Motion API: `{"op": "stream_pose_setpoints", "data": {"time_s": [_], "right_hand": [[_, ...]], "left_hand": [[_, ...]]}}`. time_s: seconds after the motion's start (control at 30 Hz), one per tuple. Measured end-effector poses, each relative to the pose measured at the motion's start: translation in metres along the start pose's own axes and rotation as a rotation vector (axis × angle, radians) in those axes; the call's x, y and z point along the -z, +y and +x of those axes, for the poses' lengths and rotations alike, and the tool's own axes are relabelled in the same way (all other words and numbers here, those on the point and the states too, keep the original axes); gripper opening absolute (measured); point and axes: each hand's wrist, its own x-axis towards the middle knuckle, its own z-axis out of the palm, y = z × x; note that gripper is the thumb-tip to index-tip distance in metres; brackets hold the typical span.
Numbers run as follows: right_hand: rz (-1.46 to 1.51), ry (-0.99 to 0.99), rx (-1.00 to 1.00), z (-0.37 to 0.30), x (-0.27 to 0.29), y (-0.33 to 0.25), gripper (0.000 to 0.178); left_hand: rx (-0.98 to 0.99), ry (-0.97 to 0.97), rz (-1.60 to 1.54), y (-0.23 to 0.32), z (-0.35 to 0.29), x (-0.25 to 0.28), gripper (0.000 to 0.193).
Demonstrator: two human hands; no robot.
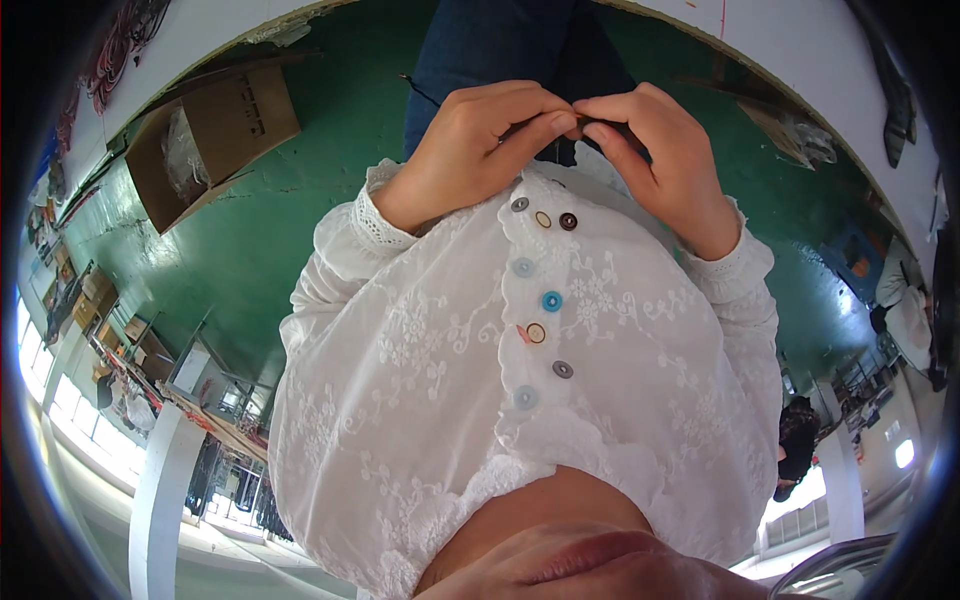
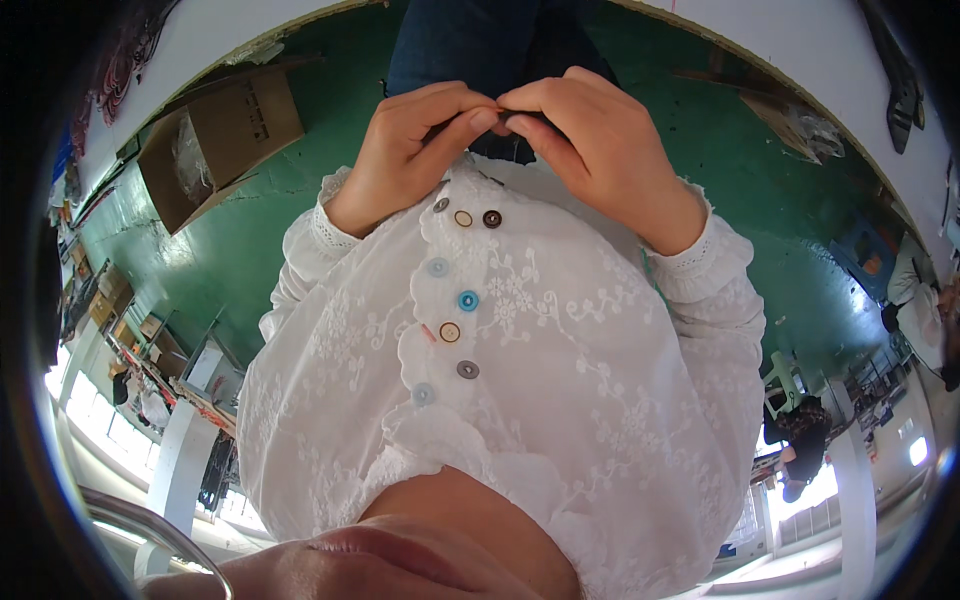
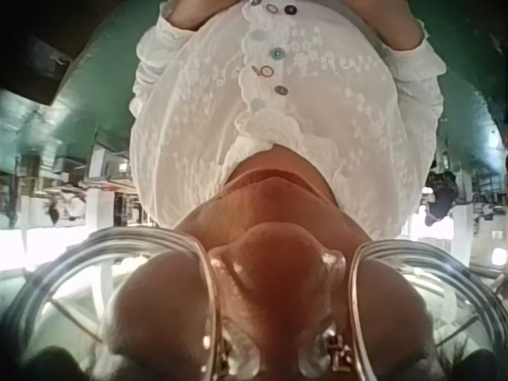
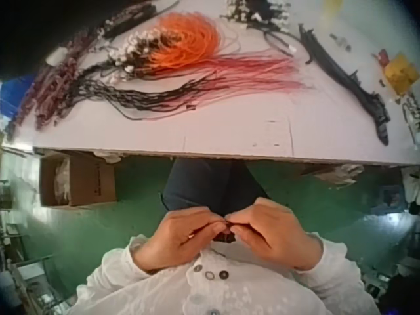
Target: Assemble wiring harnesses by organizing colored wires and inserting them into connectors.
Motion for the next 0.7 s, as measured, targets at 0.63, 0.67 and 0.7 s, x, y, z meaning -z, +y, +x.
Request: {"op": "stream_pose_setpoints", "data": {"time_s": [0.63,0.67,0.7], "right_hand": [[0.028,-0.050,-0.172,-0.001,0.010,0.002,0.017],[0.026,-0.051,-0.170,0.000,0.011,0.002,0.017],[0.023,-0.053,-0.172,0.000,0.011,0.001,0.017]], "left_hand": [[-0.028,-0.012,0.092,0.000,0.009,0.016,0.012],[-0.030,0.001,0.112,0.004,0.012,0.015,0.011],[-0.032,0.013,0.132,0.006,0.013,0.015,0.010]]}}
